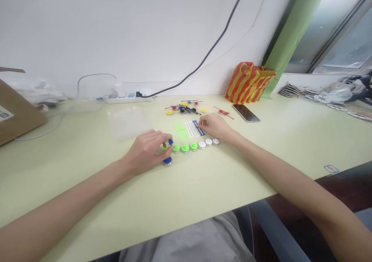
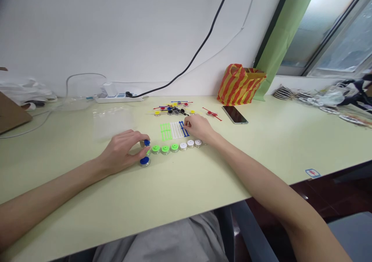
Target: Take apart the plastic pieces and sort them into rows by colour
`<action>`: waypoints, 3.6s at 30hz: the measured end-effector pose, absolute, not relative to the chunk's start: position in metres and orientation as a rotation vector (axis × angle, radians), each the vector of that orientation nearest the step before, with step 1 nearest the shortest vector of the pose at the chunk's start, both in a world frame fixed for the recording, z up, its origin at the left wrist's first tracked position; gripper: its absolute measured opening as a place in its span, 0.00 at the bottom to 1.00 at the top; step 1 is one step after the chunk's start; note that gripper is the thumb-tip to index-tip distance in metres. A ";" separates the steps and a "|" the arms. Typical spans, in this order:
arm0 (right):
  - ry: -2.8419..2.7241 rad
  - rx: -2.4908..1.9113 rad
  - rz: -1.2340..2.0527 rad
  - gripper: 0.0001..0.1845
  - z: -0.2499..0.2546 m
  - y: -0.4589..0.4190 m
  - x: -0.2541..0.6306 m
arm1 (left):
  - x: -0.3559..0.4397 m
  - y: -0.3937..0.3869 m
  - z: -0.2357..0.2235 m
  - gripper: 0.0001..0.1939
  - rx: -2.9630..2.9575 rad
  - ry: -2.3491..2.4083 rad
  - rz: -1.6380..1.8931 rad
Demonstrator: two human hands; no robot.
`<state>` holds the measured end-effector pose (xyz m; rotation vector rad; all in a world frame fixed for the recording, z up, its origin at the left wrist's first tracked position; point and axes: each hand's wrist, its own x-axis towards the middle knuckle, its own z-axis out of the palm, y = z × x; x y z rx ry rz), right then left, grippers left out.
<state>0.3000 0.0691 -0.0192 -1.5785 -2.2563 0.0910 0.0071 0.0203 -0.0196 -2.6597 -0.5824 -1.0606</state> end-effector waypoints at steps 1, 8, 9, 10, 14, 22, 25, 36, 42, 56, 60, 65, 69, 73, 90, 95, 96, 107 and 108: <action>-2.255 -1.577 0.088 0.06 -0.019 0.069 0.300 | 0.007 0.020 -0.020 0.03 -2.657 -0.575 -1.064; -2.264 -1.580 0.081 0.06 -0.018 0.070 0.299 | 0.007 0.019 -0.018 0.03 -2.625 -0.580 -1.110; -2.266 -1.578 0.077 0.06 -0.019 0.070 0.298 | 0.007 0.019 -0.018 0.02 -2.627 -0.588 -1.110; -2.269 -1.577 0.071 0.06 -0.019 0.070 0.298 | 0.007 0.018 -0.018 0.02 -2.633 -0.597 -1.108; -2.273 -1.584 0.063 0.06 -0.019 0.070 0.297 | 0.007 0.019 -0.018 0.01 -2.647 -0.643 -1.110; -2.205 -1.614 0.010 0.10 -0.009 0.060 0.292 | 0.006 0.020 -0.019 0.03 -2.631 -0.656 -1.090; -2.171 -1.463 0.032 0.10 0.000 0.039 0.273 | 0.006 0.021 -0.020 0.04 -2.632 -0.675 -1.108; -2.051 -0.879 0.553 0.05 0.009 -0.018 0.229 | 0.008 0.014 -0.030 0.13 -2.645 -0.719 -1.254; -2.009 -0.790 0.766 0.04 0.006 -0.010 0.234 | 0.008 0.010 -0.032 0.15 -2.713 -0.737 -1.309; -2.627 -0.668 -0.011 0.13 0.016 -0.022 0.248 | 0.005 0.017 -0.027 0.11 -2.839 -0.989 -1.103; -2.862 -0.635 0.030 0.11 0.014 -0.028 0.243 | 0.006 0.017 -0.028 0.13 -2.842 -0.953 -1.064; -2.830 -0.727 0.065 0.10 0.005 -0.020 0.240 | 0.007 0.016 -0.027 0.12 -2.785 -0.887 -1.068; -2.791 -0.757 0.062 0.12 0.000 -0.012 0.241 | 0.007 0.016 -0.027 0.12 -2.751 -0.875 -1.083; -2.772 -0.689 0.108 0.13 -0.001 -0.013 0.239 | 0.006 0.016 -0.027 0.12 -2.747 -0.873 -1.078; -2.373 -1.566 -0.235 0.18 0.006 0.185 0.298 | 0.007 0.012 -0.022 0.10 -2.713 -0.929 -1.000; -2.405 -1.699 -0.249 0.21 0.005 0.243 0.272 | 0.006 0.012 -0.022 0.11 -2.702 -0.954 -1.000; -2.410 -1.711 -0.237 0.19 0.003 0.250 0.268 | 0.006 0.012 -0.022 0.11 -2.701 -0.958 -1.002; -2.358 -1.751 -0.235 0.12 -0.001 0.266 0.273 | 0.007 0.014 -0.024 0.13 -2.695 -0.909 -1.028; -2.334 -1.746 -0.259 0.13 0.002 0.264 0.276 | 0.007 0.014 -0.024 0.13 -2.693 -0.915 -1.032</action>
